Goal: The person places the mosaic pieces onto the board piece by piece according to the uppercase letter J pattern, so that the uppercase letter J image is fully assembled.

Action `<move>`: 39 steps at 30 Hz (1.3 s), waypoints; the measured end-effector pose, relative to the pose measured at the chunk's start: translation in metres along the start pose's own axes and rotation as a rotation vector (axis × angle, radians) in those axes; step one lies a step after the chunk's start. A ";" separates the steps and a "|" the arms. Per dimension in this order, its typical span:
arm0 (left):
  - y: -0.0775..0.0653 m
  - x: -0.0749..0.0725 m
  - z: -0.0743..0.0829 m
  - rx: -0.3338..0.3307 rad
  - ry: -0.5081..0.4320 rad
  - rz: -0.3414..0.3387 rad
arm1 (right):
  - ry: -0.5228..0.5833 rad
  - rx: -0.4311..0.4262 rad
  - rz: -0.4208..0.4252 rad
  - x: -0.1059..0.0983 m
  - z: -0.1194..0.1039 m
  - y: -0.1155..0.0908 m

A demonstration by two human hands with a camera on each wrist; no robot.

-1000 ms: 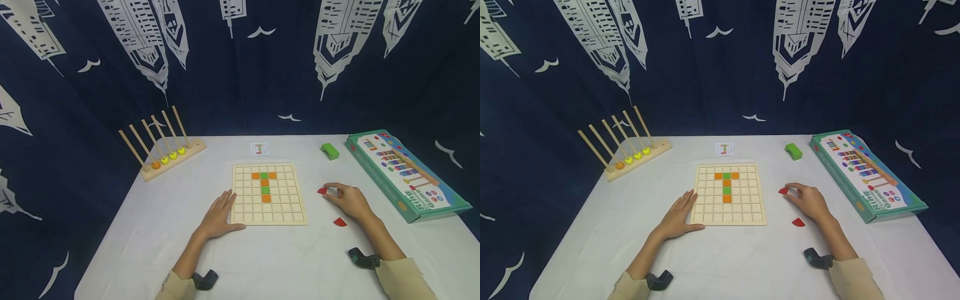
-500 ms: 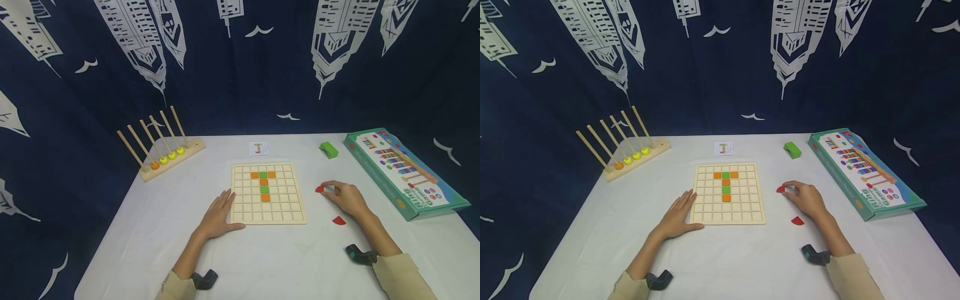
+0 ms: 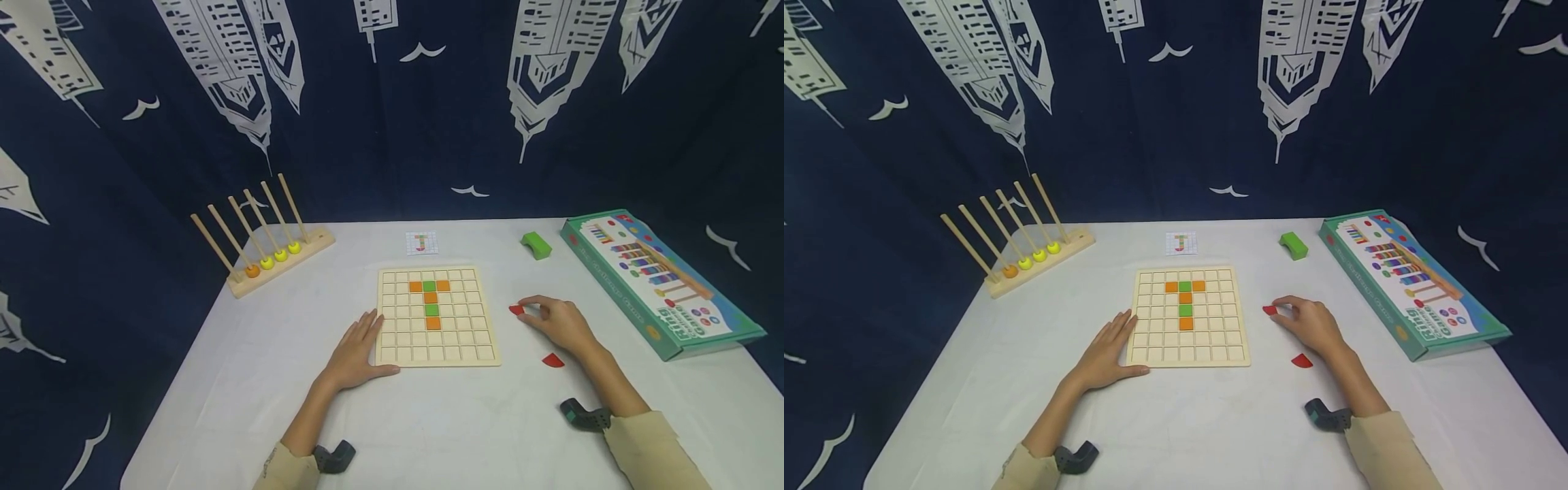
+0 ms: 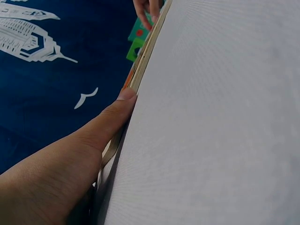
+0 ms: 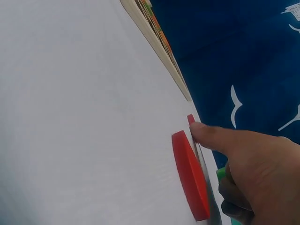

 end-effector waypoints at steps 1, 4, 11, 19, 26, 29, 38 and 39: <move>0.000 0.000 0.000 0.001 0.001 0.001 | -0.007 0.006 0.012 0.000 0.000 0.000; 0.000 0.000 0.000 -0.001 0.005 -0.002 | 0.001 0.014 0.018 -0.001 0.001 0.000; 0.000 0.001 0.001 0.001 -0.008 0.002 | 0.049 -0.007 -0.041 0.002 -0.004 0.000; 0.001 0.003 0.000 0.007 -0.003 0.008 | 0.048 -0.046 -0.021 0.000 -0.013 -0.001; 0.000 0.002 -0.001 0.015 0.000 0.020 | 0.112 -0.227 -0.061 0.012 -0.062 -0.001; 0.000 0.002 -0.001 0.012 -0.006 0.013 | 0.148 -0.308 -0.120 0.025 -0.084 -0.004; -0.001 0.000 0.000 -0.006 0.007 -0.015 | 0.174 -0.415 -0.149 0.056 -0.123 0.000; -0.001 -0.001 0.000 -0.005 0.008 -0.016 | 0.172 -0.423 -0.144 0.058 -0.125 0.001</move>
Point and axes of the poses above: each hand's wrist, its own y-axis towards the middle knuckle, its own x-axis out of the palm, z = x × y, the point moved 2 cm from there along y, towards the middle knuckle, and after that the axes turned 2 degrees about y, right-handed, at the moved point
